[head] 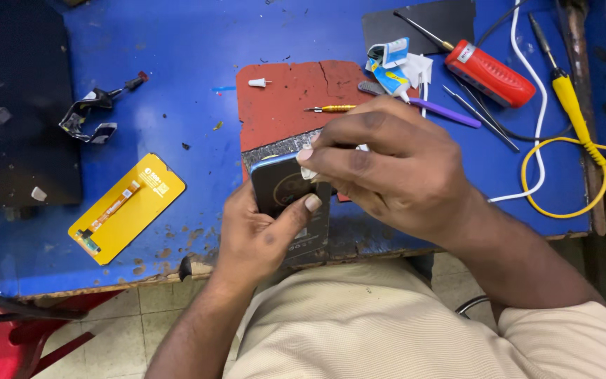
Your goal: The person works on a disassembled smartphone, peeling off a battery sticker, securing the device with rubber bands, and cleaning the edges with a purple tool and a cloth. The phone is handled repeatedly and turned over during the process.
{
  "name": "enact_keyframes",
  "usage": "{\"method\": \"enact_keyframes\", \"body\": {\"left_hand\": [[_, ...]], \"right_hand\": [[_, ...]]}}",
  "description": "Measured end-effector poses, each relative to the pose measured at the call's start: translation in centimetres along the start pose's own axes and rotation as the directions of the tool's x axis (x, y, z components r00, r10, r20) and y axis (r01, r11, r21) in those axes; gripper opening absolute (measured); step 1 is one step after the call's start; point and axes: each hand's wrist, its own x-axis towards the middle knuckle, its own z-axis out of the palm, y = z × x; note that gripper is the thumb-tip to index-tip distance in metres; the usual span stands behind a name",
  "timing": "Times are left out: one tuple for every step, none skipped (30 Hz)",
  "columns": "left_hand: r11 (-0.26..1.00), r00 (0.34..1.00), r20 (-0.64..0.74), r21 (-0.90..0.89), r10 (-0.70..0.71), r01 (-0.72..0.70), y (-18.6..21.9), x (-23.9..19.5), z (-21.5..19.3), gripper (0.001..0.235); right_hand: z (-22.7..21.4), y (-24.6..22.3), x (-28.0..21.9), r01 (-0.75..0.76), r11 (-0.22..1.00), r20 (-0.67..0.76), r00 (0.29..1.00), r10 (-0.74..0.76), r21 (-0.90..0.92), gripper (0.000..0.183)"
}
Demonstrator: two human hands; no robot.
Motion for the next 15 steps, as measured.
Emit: {"method": "enact_keyframes", "body": {"left_hand": [[1.000,1.000,0.011,-0.018,0.015,-0.014,0.1,0.0,-0.1,0.026],[0.999,0.999,0.018,-0.038,0.028,-0.027,0.2,0.0,-0.2,0.026],[0.997,0.999,0.026,-0.058,0.042,-0.041,0.2,-0.1,-0.2,0.026],[0.998,0.999,0.025,-0.062,0.033,-0.031,0.3,-0.2,-0.3,0.026],[0.998,0.999,0.025,-0.065,0.023,-0.022,0.2,-0.3,-0.2,0.025],[0.998,1.000,0.023,-0.067,0.016,-0.014,0.2,-0.3,-0.3,0.025],[0.998,1.000,0.010,-0.059,0.016,-0.015,0.3,-0.3,-0.3,0.025],[0.998,1.000,0.000,-0.054,0.017,-0.017,0.3,-0.3,-0.2,0.024],[0.999,1.000,-0.011,-0.049,0.017,-0.018,0.3,-0.3,0.0,0.024],[0.998,0.999,-0.017,-0.055,0.029,-0.030,0.3,-0.2,0.1,0.025],[0.997,0.999,-0.023,-0.060,0.042,-0.043,0.4,-0.1,0.2,0.025],[0.996,0.998,-0.027,-0.067,0.049,-0.051,0.3,-0.1,0.4,0.026],[0.994,0.998,-0.045,-0.096,0.044,-0.048,0.3,-0.1,0.5,0.027],[0.991,0.997,-0.061,-0.125,0.042,-0.049,0.2,0.0,0.7,0.029],[0.987,0.996,-0.078,-0.155,0.039,-0.051,0.2,0.1,0.7,0.030]], "right_hand": [[0.0,-0.1,0.5,0.034,0.999,0.021,0.999,-0.034,-0.007,0.025],[0.1,0.0,0.8,0.050,0.999,0.032,0.998,-0.050,-0.001,0.025],[0.1,0.1,0.9,0.065,0.998,0.043,0.997,-0.066,0.004,0.026],[0.1,0.2,0.9,0.078,0.997,0.054,0.995,-0.079,0.013,0.027],[0.2,0.2,0.7,0.041,0.999,0.046,0.998,-0.041,0.003,0.026],[0.5,0.2,0.5,0.006,1.000,0.037,0.999,-0.006,-0.005,0.025],[0.7,0.2,0.3,-0.029,1.000,0.027,0.999,0.029,-0.013,0.025],[0.9,0.2,0.0,-0.050,0.999,0.001,0.999,0.050,0.005,0.024],[1.2,0.1,-0.3,-0.070,0.997,-0.026,0.997,0.071,0.024,0.024],[1.5,0.0,-0.5,-0.089,0.995,-0.052,0.995,0.091,0.042,0.024],[1.8,-0.1,-0.8,-0.119,0.992,-0.093,0.988,0.123,0.042,0.024],[2.4,-0.4,-1.2,-0.154,0.987,-0.132,0.978,0.159,0.044,0.024],[2.9,-0.6,-1.6,-0.189,0.981,-0.170,0.966,0.195,0.048,0.025],[3.4,-0.6,-1.9,-0.210,0.975,-0.195,0.955,0.222,0.079,0.025],[3.9,-0.7,-2.2,-0.228,0.967,-0.220,0.943,0.248,0.112,0.025]]}}
